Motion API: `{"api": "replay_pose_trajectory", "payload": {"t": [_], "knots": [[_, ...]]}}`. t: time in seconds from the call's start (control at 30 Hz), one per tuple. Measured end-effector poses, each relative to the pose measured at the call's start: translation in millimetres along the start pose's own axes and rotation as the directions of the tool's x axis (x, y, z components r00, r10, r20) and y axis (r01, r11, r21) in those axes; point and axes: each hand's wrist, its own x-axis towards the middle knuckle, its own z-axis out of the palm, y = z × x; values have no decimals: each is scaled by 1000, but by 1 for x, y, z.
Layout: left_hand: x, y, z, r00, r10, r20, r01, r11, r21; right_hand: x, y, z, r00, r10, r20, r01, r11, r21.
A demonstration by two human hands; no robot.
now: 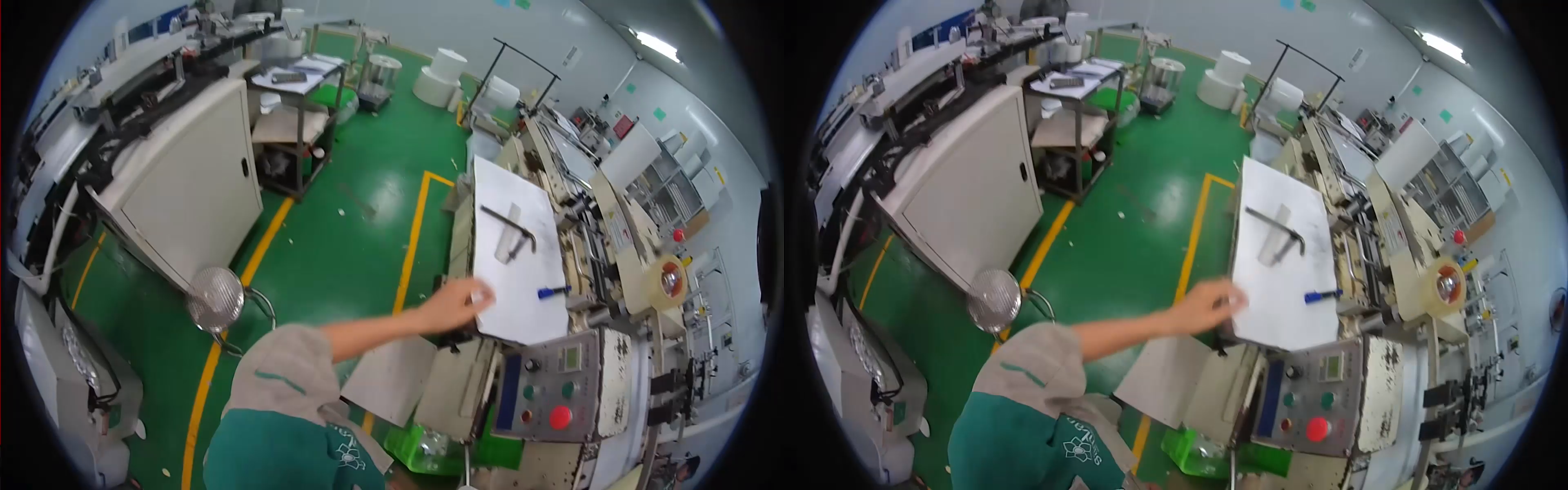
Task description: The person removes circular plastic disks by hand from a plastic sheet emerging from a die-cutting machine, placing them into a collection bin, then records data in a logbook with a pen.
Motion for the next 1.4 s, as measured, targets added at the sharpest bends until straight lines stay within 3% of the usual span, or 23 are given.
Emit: {"api": "replay_pose_trajectory", "payload": {"t": [0.03,0.07,0.13,0.2,0.27,0.3,0.47,0.53,0.57,0.67,0.7,0.73,0.8,0.83,0.93,1.0,1.03,1.07,1.13,1.2,1.3,1.33,1.4], "knots": [[-25,0,-9,949,6,316,65,975,-212,14,-25,4,999,-16,38,17,999,-37],[-53,25,-26,878,239,415,-135,955,-265,28,-50,12,997,-36,74,41,996,-76],[-80,76,-61,427,431,795,235,796,-558,58,-102,35,987,-75,139,95,985,-144],[-101,68,-68,113,758,643,32,644,-765,89,-154,62,971,-111,214,156,965,-211],[-88,55,-101,210,803,558,-31,575,-817,124,-207,98,948,-141,284,218,941,-259],[-72,46,-139,71,561,825,137,814,-565,143,-234,117,938,-157,311,248,927,-281],[-32,-24,-269,251,589,768,257,724,-640,228,-349,205,923,-176,343,298,889,-347],[1,-22,-321,262,734,627,37,641,-766,243,-392,227,932,-179,317,293,886,-360],[16,-22,-342,142,721,678,147,663,-735,247,-412,236,936,-183,301,289,887,-361],[57,-32,-401,168,812,559,-260,583,-769,259,-460,250,949,-182,258,268,896,-354],[74,-33,-418,162,790,591,-239,612,-754,266,-474,253,954,-179,243,258,901,-349],[98,-28,-432,268,836,479,-126,524,-842,276,-487,255,958,-172,228,245,906,-347],[120,-69,-430,282,944,170,-428,282,-859,301,-510,253,970,-143,198,205,918,-340],[134,-92,-445,301,875,379,-231,453,-861,317,-522,251,975,-124,186,182,922,-342],[208,-145,-486,22,758,652,-369,612,-699,374,-559,240,986,-57,159,111,927,-357],[252,-169,-504,9,840,542,-348,511,-786,413,-592,228,987,-2,160,64,920,-386],[277,-175,-519,167,867,470,-340,498,-798,432,-614,223,986,27,166,43,912,-408],[306,-178,-537,221,853,473,-362,522,-772,450,-635,218,981,61,185,27,900,-436],[351,-192,-574,138,894,427,-394,445,-805,483,-685,206,959,157,236,-12,854,-521],[378,-200,-633,152,821,551,-452,553,-700,506,-739,189,897,306,319,-25,755,-655],[389,-216,-692,399,736,547,-496,675,-547,543,-845,178,677,518,522,173,577,-798],[393,-228,-710,463,696,549,-482,717,-503,560,-889,185,626,502,597,290,560,-776],[396,-269,-751,742,587,326,-427,787,-445,593,-983,244,828,-22,561,467,581,-667]]}}
